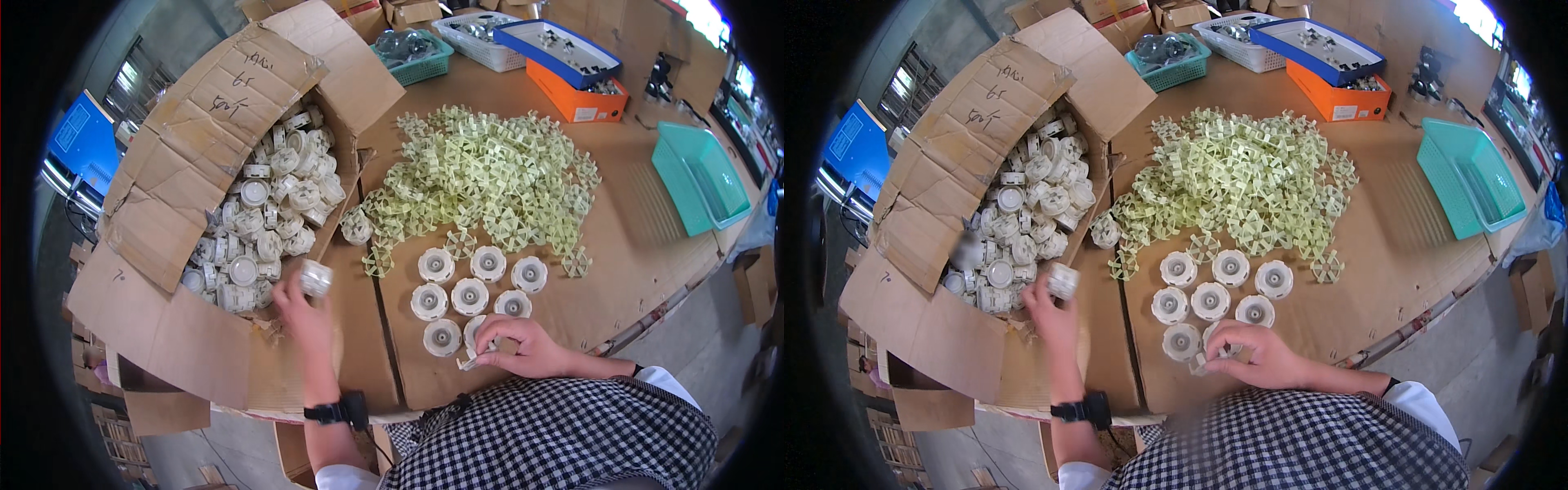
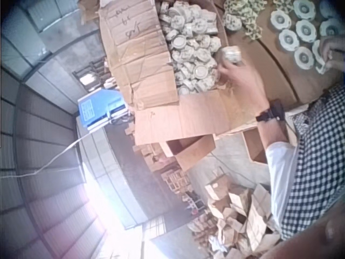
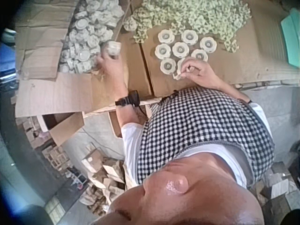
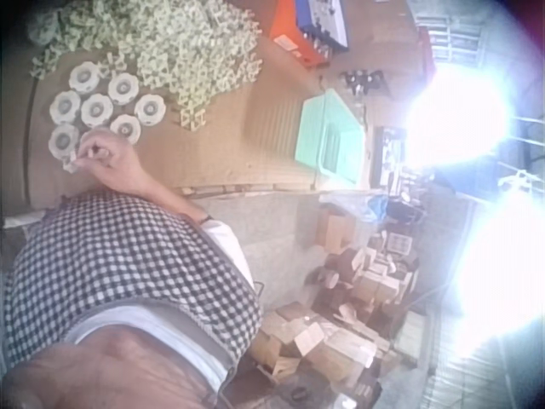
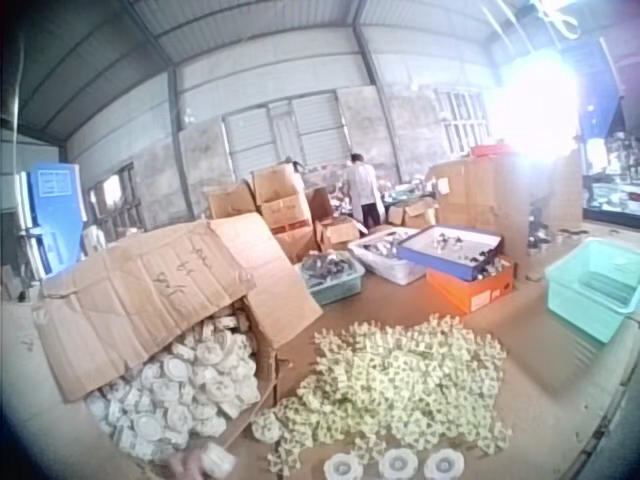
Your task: The person takes circular base components from a cardboard box and arranges them on a workbench. The person then assembles each unit by pressing plastic spoked inserts onto the base components by hand.
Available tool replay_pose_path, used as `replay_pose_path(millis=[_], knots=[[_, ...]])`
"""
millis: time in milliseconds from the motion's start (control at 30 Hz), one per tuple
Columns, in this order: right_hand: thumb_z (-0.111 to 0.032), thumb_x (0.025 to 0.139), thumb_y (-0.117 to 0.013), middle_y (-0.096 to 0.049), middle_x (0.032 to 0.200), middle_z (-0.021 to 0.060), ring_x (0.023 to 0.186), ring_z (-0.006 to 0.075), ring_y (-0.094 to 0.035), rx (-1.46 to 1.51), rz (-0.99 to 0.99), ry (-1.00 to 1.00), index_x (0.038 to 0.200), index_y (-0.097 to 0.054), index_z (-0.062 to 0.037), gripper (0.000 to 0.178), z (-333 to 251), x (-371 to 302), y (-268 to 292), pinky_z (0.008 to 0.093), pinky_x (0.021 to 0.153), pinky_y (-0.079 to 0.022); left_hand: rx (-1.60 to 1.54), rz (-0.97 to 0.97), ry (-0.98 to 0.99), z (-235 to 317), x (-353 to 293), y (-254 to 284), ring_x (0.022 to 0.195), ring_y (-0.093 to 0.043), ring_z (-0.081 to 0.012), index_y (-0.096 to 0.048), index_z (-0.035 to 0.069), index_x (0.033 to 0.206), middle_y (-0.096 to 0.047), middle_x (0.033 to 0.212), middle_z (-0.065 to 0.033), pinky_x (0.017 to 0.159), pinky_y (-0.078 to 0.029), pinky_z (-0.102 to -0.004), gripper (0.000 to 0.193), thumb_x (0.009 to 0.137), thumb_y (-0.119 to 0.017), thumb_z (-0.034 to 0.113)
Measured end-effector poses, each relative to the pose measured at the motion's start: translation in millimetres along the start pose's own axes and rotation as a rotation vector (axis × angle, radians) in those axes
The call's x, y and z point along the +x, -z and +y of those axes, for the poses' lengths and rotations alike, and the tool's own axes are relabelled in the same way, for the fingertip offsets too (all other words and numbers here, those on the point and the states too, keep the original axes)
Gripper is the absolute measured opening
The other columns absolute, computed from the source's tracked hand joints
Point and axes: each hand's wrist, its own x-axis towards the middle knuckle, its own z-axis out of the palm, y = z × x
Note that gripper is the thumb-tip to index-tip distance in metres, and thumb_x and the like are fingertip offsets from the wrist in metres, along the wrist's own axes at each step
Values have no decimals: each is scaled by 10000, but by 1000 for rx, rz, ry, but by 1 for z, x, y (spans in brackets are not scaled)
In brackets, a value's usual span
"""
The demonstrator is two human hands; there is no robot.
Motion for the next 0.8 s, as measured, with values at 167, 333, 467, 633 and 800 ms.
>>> replay_pose_path(millis=[167,333,467,633,800], knots=[[-46,900,-745,-674,984,56,946,176,-626,-1,-37,-9,974,-677,-35,101,-4,-2,-9,311,872,-494,172,-117,-290,15,-66,6,1185,-550,-385,-589,35,1241,-448,1351,-193,1005,-472,-470,545,755,-825,109],[-46,904,-737,-678,981,55,935,173,-628,-35,-58,23,967,-674,-35,90,-9,-5,-14,312,860,-497,-363,-220,-136,8,-75,10,1221,-558,-389,-578,31,1244,-540,1346,-222,1026,-458,-452,566,769,-859,157],[-54,930,-710,-667,989,40,938,134,-618,-36,-32,55,1017,-659,-35,103,-7,-7,-16,298,834,-498,-451,-170,29,26,-85,10,1182,-591,-381,-550,12,1283,-606,1261,-226,1041,-458,-436,614,773,-861,156],[-79,991,-646,-640,1029,17,938,69,-601,45,120,-166,1167,-614,-23,188,-23,-2,-15,238,794,-495,-379,-86,-233,93,-109,48,1199,-611,-379,-497,9,1409,-632,1289,-208,1034,-477,-449,732,776,-844,133],[-119,994,-669,-629,978,20,885,54,-614,165,55,-196,1290,-575,-19,326,-22,5,-22,220,749,-505,-398,-212,-400,127,-135,46,1252,-573,-376,-505,-3,1425,-577,1395,-190,1064,-461,-440,777,727,-840,59]])
